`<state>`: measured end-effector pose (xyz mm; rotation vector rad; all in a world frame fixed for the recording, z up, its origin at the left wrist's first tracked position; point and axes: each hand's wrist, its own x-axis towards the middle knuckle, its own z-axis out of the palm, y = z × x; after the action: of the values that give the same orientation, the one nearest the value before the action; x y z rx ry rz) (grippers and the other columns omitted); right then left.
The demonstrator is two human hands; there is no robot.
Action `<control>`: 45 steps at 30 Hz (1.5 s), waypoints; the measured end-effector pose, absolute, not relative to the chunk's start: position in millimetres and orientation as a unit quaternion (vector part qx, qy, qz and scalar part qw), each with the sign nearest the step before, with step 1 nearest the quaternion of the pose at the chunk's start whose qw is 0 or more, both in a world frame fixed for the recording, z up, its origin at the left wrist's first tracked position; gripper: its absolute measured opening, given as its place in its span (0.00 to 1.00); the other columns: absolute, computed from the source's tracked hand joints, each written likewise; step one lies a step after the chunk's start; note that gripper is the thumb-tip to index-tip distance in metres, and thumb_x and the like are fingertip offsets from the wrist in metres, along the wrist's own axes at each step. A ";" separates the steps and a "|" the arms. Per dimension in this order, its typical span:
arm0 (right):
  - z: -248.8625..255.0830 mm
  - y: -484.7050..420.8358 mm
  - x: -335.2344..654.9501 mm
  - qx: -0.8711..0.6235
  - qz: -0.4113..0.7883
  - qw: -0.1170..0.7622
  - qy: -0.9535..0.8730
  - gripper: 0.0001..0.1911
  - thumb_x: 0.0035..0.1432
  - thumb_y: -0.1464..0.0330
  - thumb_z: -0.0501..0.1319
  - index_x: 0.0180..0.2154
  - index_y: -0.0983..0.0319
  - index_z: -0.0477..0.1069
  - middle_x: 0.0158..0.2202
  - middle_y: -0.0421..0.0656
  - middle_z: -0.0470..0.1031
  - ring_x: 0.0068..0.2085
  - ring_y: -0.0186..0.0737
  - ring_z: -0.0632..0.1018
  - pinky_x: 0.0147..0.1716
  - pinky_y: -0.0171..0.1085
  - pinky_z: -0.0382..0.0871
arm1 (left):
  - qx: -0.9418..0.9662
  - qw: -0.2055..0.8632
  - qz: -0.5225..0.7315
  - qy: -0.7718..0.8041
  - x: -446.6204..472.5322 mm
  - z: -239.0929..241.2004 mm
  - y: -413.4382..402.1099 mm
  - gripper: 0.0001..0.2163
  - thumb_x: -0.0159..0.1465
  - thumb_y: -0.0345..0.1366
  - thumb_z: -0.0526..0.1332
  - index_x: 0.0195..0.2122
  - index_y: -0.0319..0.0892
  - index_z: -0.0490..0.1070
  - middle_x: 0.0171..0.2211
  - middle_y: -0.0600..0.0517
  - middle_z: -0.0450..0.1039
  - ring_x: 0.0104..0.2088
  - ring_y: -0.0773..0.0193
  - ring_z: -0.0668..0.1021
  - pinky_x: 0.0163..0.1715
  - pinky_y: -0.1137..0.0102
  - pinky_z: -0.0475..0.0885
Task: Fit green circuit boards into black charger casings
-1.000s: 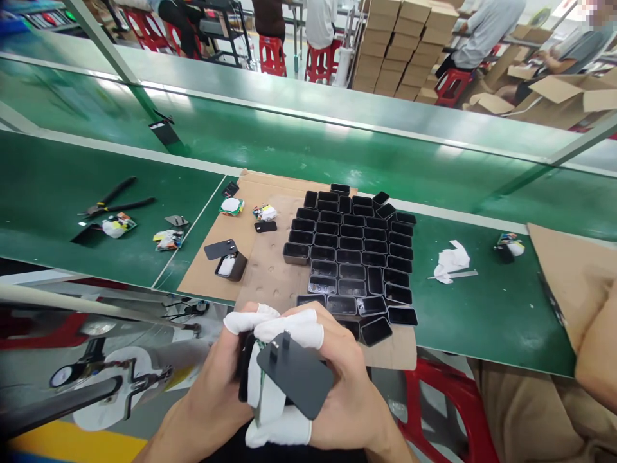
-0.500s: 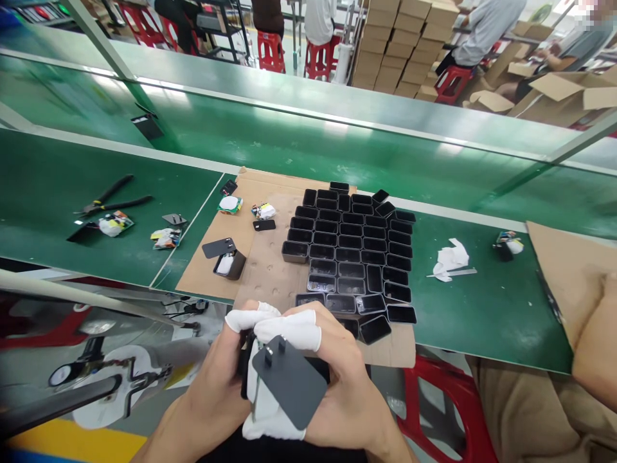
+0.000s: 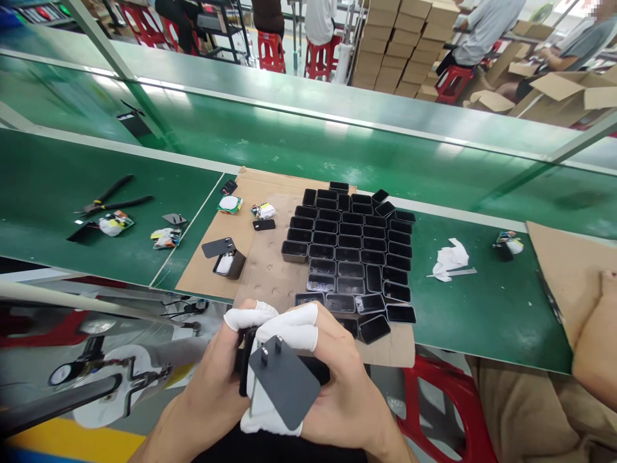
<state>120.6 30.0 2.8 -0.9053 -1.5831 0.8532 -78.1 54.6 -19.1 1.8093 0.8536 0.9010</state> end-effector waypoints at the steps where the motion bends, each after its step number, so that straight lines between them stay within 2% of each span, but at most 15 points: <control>1: 3.1 30.1 120.1 -0.380 0.361 0.537 -0.661 0.28 0.63 0.56 0.82 0.61 0.52 0.80 0.44 0.44 0.81 0.42 0.47 0.83 0.40 0.42 0.82 | 0.735 0.454 0.364 0.348 -78.4 -19.0 55.0 0.21 0.67 0.21 0.66 0.52 0.52 0.63 0.45 0.55 0.71 0.42 0.62 0.78 0.44 0.68 0.78; 10: 0.3 27.4 121.2 -0.382 0.355 0.539 -0.662 0.28 0.63 0.55 0.82 0.58 0.55 0.80 0.45 0.45 0.81 0.44 0.47 0.84 0.43 0.42 0.83 | 0.723 0.473 0.372 0.340 -78.2 -23.9 54.5 0.24 0.65 0.21 0.66 0.55 0.53 0.64 0.47 0.55 0.71 0.44 0.62 0.78 0.48 0.68 0.78; 15: 0.6 27.5 122.4 -0.389 0.349 0.530 -0.668 0.26 0.63 0.55 0.82 0.58 0.55 0.80 0.45 0.46 0.82 0.43 0.48 0.84 0.42 0.44 0.84 | 0.722 0.480 0.364 0.340 -77.2 -19.5 55.6 0.22 0.65 0.21 0.65 0.52 0.52 0.64 0.46 0.56 0.70 0.42 0.63 0.77 0.45 0.69 0.77; 22: 1.5 29.3 121.6 -0.394 0.343 0.522 -0.674 0.23 0.63 0.57 0.82 0.54 0.55 0.80 0.46 0.46 0.83 0.43 0.48 0.83 0.41 0.44 0.83 | 0.728 0.468 0.367 0.342 -77.7 -21.5 57.4 0.23 0.65 0.22 0.67 0.54 0.53 0.64 0.47 0.55 0.71 0.42 0.63 0.78 0.45 0.69 0.77; 25: 1.5 30.0 120.7 -0.396 0.354 0.520 -0.669 0.24 0.62 0.57 0.83 0.56 0.54 0.80 0.45 0.46 0.82 0.44 0.48 0.82 0.41 0.42 0.83 | 0.730 0.466 0.365 0.342 -79.5 -25.0 56.4 0.22 0.64 0.22 0.67 0.52 0.52 0.64 0.45 0.55 0.71 0.41 0.62 0.77 0.44 0.69 0.77; 29: 1.3 29.2 119.6 -0.411 0.352 0.509 -0.670 0.25 0.63 0.58 0.82 0.57 0.54 0.80 0.44 0.45 0.80 0.44 0.49 0.82 0.42 0.44 0.83 | 0.733 0.471 0.358 0.335 -82.3 -29.6 55.9 0.21 0.65 0.22 0.65 0.54 0.52 0.65 0.45 0.53 0.71 0.42 0.59 0.76 0.44 0.67 0.76; 35: -1.7 26.9 120.2 -0.402 0.383 0.492 -0.671 0.13 0.64 0.62 0.82 0.43 0.55 0.82 0.52 0.46 0.82 0.49 0.50 0.82 0.47 0.47 0.80 | 0.731 0.481 0.358 0.327 -81.2 -29.3 56.7 0.18 0.67 0.22 0.63 0.52 0.51 0.66 0.45 0.53 0.70 0.40 0.60 0.75 0.41 0.68 0.74; 37: -1.7 25.9 121.0 -0.404 0.382 0.487 -0.673 0.13 0.64 0.63 0.81 0.40 0.56 0.80 0.52 0.46 0.82 0.49 0.50 0.82 0.47 0.47 0.79 | 0.732 0.480 0.362 0.320 -80.5 -29.5 57.4 0.17 0.67 0.22 0.63 0.51 0.51 0.66 0.44 0.53 0.70 0.39 0.61 0.74 0.41 0.68 0.74; 42: 1.3 24.4 122.0 -0.411 0.373 0.481 -0.678 0.12 0.66 0.62 0.80 0.41 0.56 0.80 0.51 0.48 0.81 0.49 0.50 0.82 0.47 0.47 0.80 | 0.747 0.454 0.367 0.317 -80.0 -29.1 60.1 0.18 0.67 0.22 0.62 0.54 0.50 0.67 0.43 0.53 0.69 0.39 0.60 0.74 0.40 0.68 0.73; 45: 2.4 24.8 121.4 -0.412 0.376 0.472 -0.682 0.12 0.67 0.62 0.79 0.38 0.56 0.79 0.49 0.47 0.80 0.49 0.50 0.82 0.48 0.47 0.81 | 0.748 0.455 0.361 0.322 -80.6 -28.1 60.7 0.17 0.67 0.22 0.63 0.51 0.49 0.66 0.42 0.53 0.69 0.38 0.60 0.73 0.39 0.67 0.72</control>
<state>121.4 24.8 2.4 -1.0095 -1.6706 0.9202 -80.6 60.7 -28.1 1.8446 0.7952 0.8897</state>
